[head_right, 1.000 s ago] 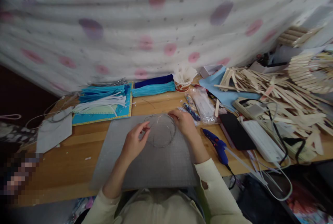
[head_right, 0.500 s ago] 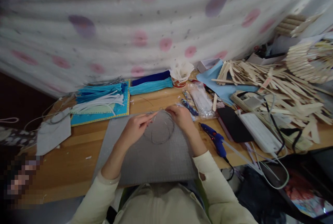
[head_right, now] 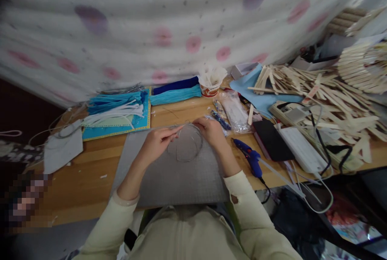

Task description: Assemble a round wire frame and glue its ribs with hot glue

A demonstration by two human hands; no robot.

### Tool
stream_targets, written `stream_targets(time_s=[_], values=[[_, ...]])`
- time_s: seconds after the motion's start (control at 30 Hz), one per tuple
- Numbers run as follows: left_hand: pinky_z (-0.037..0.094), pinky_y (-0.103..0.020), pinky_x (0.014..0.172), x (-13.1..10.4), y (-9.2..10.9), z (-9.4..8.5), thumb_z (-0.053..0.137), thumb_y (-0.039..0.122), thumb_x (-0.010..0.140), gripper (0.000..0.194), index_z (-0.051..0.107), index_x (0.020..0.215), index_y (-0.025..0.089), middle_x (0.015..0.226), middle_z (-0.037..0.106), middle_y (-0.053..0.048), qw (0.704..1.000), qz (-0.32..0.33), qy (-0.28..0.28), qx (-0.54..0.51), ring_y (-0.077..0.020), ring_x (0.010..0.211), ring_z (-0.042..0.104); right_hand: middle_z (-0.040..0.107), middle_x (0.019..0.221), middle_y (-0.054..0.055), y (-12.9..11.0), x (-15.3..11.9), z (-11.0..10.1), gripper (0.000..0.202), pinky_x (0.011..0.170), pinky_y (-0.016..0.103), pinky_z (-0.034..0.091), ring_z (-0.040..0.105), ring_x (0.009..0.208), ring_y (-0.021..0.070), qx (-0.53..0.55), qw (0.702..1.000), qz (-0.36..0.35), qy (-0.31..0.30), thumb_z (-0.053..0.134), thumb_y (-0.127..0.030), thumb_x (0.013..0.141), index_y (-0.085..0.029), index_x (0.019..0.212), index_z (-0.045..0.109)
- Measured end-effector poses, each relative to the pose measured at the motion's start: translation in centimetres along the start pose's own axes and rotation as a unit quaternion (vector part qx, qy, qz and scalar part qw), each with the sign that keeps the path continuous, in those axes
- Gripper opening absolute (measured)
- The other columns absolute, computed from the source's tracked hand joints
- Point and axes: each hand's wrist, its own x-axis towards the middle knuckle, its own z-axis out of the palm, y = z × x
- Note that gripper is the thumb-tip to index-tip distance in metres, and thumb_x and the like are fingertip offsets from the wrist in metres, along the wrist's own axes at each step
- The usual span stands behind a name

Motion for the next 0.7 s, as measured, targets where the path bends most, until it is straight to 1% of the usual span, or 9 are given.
stream_targets(time_s=[0.2, 0.37, 0.47, 0.57, 0.7], values=[[0.052, -0.023, 0.074, 0.0, 0.3, 0.1, 0.053, 0.004, 0.09, 0.044, 0.067, 0.123, 0.029, 0.091, 0.077, -0.001, 1.0, -0.001, 0.004, -0.017, -0.0139, 0.081, 0.071, 0.078, 0.091, 0.005, 0.1, -0.1, -0.1, 0.02, 0.074, 0.03, 0.052, 0.073, 0.083, 0.022, -0.002, 1.0, 0.002, 0.001, 0.057, -0.021, 0.09, -0.024, 0.093, 0.076], [0.053, -0.024, 0.072, 0.0, 0.4, 0.3, 0.055, 0.008, 0.091, 0.039, 0.068, 0.123, 0.027, 0.091, 0.077, -0.002, 1.0, -0.005, 0.005, -0.03, -0.0148, 0.082, 0.072, 0.078, 0.09, 0.005, 0.1, -0.1, -0.1, 0.02, 0.074, 0.031, 0.052, 0.073, 0.083, 0.0228, -0.002, 1.0, 0.004, 0.0, 0.058, -0.019, 0.088, -0.023, 0.092, 0.077], [0.054, -0.025, 0.074, -0.2, 0.2, 0.4, 0.055, 0.011, 0.092, 0.037, 0.067, 0.123, 0.028, 0.096, 0.077, -0.003, 0.999, -0.004, 0.017, -0.029, -0.016, 0.087, 0.072, 0.078, 0.09, 0.005, 0.2, -0.1, -0.1, 0.02, 0.074, 0.031, 0.052, 0.073, 0.083, 0.0227, -0.002, 1.0, 0.004, 0.001, 0.057, -0.02, 0.089, -0.024, 0.092, 0.077], [0.055, -0.027, 0.076, -0.8, -0.4, 0.5, 0.06, 0.015, 0.091, 0.034, 0.068, 0.122, 0.028, 0.1, 0.077, -0.003, 0.999, -0.01, 0.045, -0.015, -0.0172, 0.088, 0.072, 0.078, 0.091, 0.005, 0.2, 0.0, -0.1, 0.02, 0.075, 0.031, 0.052, 0.073, 0.084, 0.0226, -0.001, 1.0, 0.001, -0.001, 0.057, -0.02, 0.088, -0.024, 0.091, 0.077], [0.054, -0.027, 0.075, -2.9, -1.7, 0.5, 0.065, 0.01, 0.087, 0.035, 0.07, 0.119, 0.024, 0.093, 0.078, -0.003, 0.997, -0.03, 0.066, -0.025, -0.0162, 0.081, 0.071, 0.078, 0.092, 0.005, 0.3, 0.0, 0.1, 0.02, 0.076, 0.031, 0.053, 0.073, 0.085, 0.0229, 0.003, 1.0, -0.002, -0.004, 0.057, -0.022, 0.089, -0.023, 0.092, 0.076]])
